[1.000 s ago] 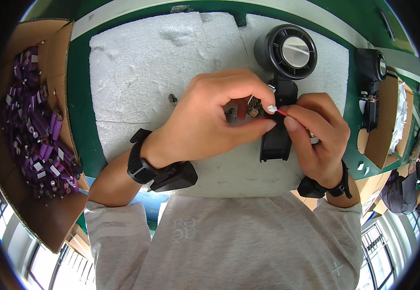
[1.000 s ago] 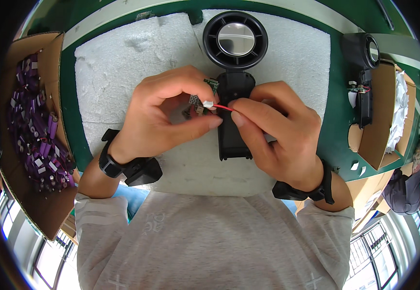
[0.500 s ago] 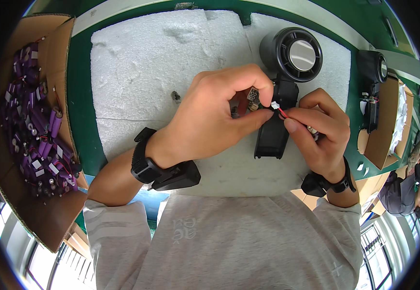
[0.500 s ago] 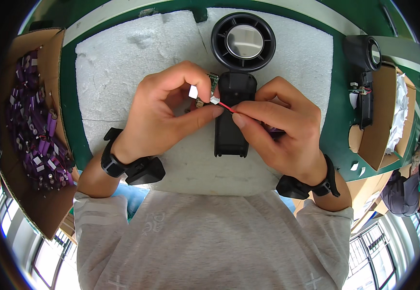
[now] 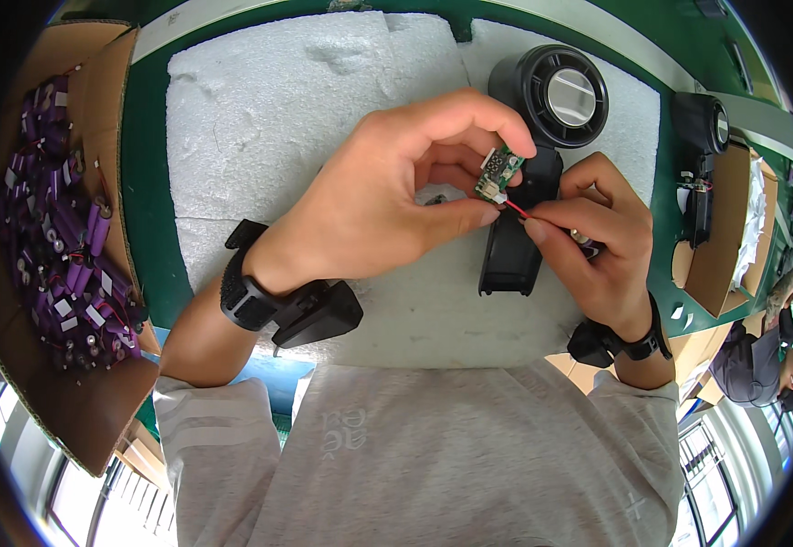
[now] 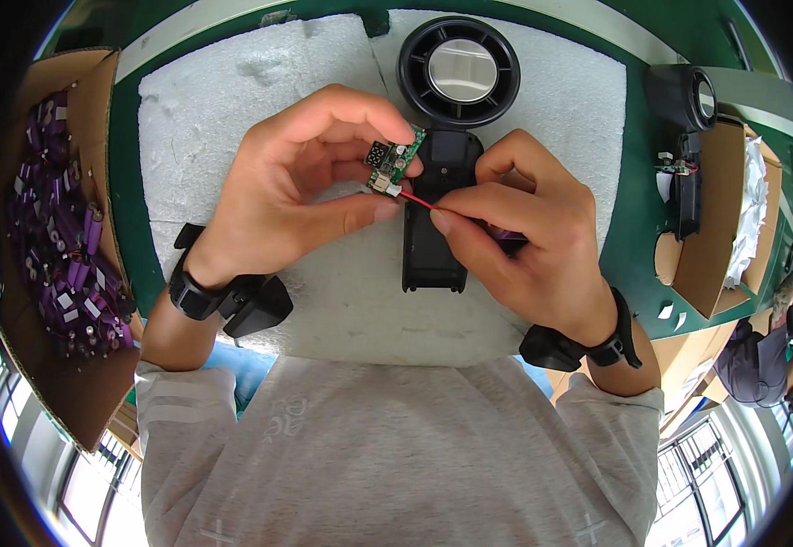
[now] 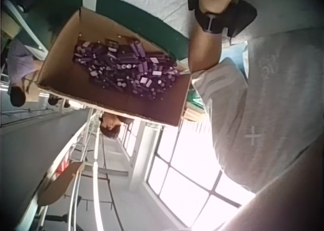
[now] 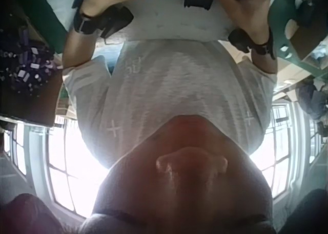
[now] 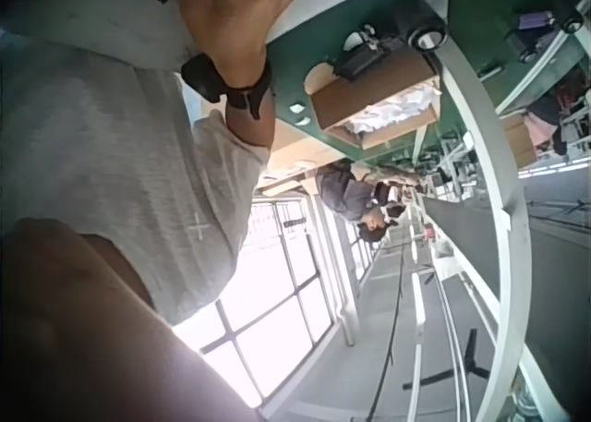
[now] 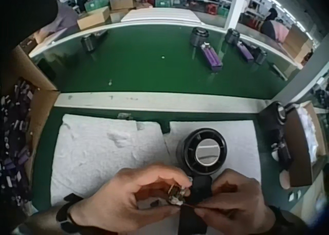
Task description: The person connects a battery pack to a circuit board inside a handheld fan housing, inserts the battery into the handle, and then removes it to re-seat the connection. After setting the fan aside, they pick up a new battery pack and apply a piece of tape to it.
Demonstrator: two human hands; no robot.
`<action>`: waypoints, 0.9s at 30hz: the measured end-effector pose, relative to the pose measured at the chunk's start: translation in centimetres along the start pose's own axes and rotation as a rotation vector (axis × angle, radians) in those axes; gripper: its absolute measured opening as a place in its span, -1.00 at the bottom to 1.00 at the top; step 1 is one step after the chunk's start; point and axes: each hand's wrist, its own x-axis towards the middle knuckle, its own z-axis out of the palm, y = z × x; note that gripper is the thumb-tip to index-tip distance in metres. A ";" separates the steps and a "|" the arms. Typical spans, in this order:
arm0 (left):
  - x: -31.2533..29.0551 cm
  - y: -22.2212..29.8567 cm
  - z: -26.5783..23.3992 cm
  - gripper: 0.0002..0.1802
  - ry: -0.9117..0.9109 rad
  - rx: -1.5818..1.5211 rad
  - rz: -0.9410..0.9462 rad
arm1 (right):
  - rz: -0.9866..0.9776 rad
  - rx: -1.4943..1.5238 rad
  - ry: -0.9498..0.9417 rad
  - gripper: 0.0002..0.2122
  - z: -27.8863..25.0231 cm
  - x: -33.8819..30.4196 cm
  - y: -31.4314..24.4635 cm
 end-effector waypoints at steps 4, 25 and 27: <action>0.1 -0.1 -0.4 -0.49 -0.016 0.053 0.016 | 0.003 0.000 0.009 -0.91 0.0 0.0 0.1; 0.1 0.0 -0.2 -0.62 0.062 0.221 0.142 | 0.114 0.051 -0.031 -0.94 -0.4 0.1 -0.1; 0.2 0.1 -0.3 -0.62 0.055 0.257 0.169 | 0.118 0.053 -0.031 -0.94 -0.4 0.1 -0.1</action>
